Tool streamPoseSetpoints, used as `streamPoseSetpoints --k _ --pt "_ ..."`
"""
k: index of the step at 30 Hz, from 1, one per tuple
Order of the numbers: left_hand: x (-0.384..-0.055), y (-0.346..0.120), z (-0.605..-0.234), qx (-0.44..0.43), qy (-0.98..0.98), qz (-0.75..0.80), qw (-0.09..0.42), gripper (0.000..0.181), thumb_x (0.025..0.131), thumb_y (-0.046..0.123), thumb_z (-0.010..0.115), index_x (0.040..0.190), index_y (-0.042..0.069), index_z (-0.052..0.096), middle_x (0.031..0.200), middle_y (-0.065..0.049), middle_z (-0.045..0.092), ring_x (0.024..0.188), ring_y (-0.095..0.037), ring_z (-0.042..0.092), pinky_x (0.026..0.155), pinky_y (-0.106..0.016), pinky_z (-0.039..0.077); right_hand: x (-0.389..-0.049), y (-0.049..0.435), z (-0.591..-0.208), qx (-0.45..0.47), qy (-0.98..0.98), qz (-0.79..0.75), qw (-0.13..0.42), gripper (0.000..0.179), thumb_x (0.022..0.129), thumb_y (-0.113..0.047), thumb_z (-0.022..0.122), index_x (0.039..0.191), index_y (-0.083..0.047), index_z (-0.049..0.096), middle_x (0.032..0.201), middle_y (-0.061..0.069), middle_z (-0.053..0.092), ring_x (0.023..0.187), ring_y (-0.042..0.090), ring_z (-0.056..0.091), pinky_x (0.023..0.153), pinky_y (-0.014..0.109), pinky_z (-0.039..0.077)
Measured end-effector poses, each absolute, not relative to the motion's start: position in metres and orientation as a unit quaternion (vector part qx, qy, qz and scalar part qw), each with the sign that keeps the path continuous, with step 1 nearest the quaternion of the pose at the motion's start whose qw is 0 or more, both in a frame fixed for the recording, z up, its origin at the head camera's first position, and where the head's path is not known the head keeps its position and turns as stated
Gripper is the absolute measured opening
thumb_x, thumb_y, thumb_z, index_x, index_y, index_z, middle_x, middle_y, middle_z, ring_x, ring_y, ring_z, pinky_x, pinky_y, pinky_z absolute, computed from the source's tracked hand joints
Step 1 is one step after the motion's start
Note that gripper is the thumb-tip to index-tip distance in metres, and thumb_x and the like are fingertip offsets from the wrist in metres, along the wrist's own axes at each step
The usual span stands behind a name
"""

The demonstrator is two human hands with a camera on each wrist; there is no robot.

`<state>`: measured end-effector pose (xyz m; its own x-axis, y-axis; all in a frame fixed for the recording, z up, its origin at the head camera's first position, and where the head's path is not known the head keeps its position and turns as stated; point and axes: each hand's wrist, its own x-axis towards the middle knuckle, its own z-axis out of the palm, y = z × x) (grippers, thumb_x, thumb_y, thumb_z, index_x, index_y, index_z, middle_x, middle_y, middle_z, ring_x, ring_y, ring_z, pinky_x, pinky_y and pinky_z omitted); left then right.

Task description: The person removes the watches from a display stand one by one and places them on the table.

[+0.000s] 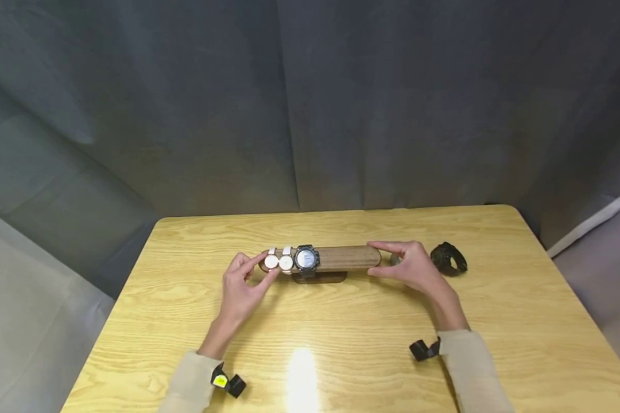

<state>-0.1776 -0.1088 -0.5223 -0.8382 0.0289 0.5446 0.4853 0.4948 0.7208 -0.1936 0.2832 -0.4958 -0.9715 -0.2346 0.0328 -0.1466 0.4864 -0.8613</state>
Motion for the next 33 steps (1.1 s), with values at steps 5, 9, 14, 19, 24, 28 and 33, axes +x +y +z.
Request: streamPoseSetpoints --k 5,9,14,19,24,28,33 --pt "-0.1753 -0.1046 -0.5259 -0.151 -0.825 -0.472 0.272 0.045 0.082 0.019 0.09 0.121 0.0 0.076 0.078 -0.003 0.044 0.068 -0.03 0.046 0.058 -0.023 0.039 -0.1936 0.2832 -0.495 -0.109 0.861 -0.494 0.044 0.062 0.081 -0.038 0.092 0.137 -0.022 0.071 0.142 0.008 0.066 0.147 0.038 0.044 0.112 0.065 0.041" --pt "-0.1739 -0.1019 -0.5287 -0.152 -0.816 -0.476 0.291 0.043 0.082 0.014 0.089 0.119 -0.002 0.076 0.078 -0.007 0.046 0.066 -0.035 0.048 0.055 -0.028 0.043 -0.1923 0.2835 -0.493 -0.111 0.862 -0.492 0.046 0.061 0.081 -0.037 0.091 0.137 -0.02 0.071 0.142 0.009 0.066 0.147 0.039 0.043 0.113 0.066 0.04" --pt "-0.1728 -0.1002 -0.5283 -0.152 -0.807 -0.487 0.297 0.04 0.082 0.011 0.088 0.117 -0.003 0.076 0.077 -0.014 0.049 0.066 -0.036 0.05 0.054 -0.044 0.047 -0.1907 0.2836 -0.4907 -0.108 0.861 -0.494 0.049 0.061 0.081 -0.035 0.092 0.136 -0.02 0.071 0.142 0.01 0.065 0.147 0.04 0.043 0.116 0.07 0.034" --pt "-0.1719 -0.1003 -0.5282 -0.151 -0.807 -0.486 0.299 0.038 0.082 0.011 0.088 0.116 -0.002 0.077 0.077 -0.006 0.047 0.066 -0.035 0.05 0.053 -0.045 0.049 -0.1889 0.2834 -0.4891 -0.105 0.858 -0.499 0.057 0.061 0.082 -0.034 0.091 0.137 -0.019 0.071 0.143 0.01 0.065 0.148 0.041 0.041 0.115 0.071 0.035" --pt "-0.172 -0.1011 -0.5287 -0.149 -0.805 -0.489 0.3 0.036 0.082 0.01 0.086 0.114 -0.003 0.077 0.077 -0.001 0.046 0.066 -0.033 0.049 0.054 -0.047 0.05 -0.1885 0.2832 -0.4892 -0.107 0.856 -0.503 0.057 0.06 0.082 -0.034 0.091 0.136 -0.019 0.071 0.143 0.01 0.065 0.148 0.041 0.041 0.115 0.072 0.034" --pt "-0.1728 -0.1017 -0.529 -0.15 -0.802 -0.489 0.309 0.035 0.08 0.008 0.086 0.112 -0.004 0.078 0.077 -0.002 0.047 0.065 -0.036 0.051 0.055 -0.045 0.052 -0.1883 0.2827 -0.4887 -0.109 0.856 -0.502 0.057 0.059 0.082 -0.034 0.091 0.136 -0.02 0.071 0.143 0.01 0.065 0.148 0.04 0.041 0.116 0.072 0.033" --pt "-0.1735 -0.1023 -0.5282 -0.146 -0.805 -0.487 0.307 0.035 0.079 0.009 0.086 0.11 -0.005 0.078 0.077 -0.003 0.047 0.066 -0.036 0.052 0.056 -0.043 0.053 -0.1882 0.2832 -0.4883 -0.108 0.857 -0.501 0.057 0.06 0.082 -0.035 0.091 0.136 -0.02 0.071 0.143 0.01 0.064 0.148 0.04 0.041 0.114 0.071 0.035"
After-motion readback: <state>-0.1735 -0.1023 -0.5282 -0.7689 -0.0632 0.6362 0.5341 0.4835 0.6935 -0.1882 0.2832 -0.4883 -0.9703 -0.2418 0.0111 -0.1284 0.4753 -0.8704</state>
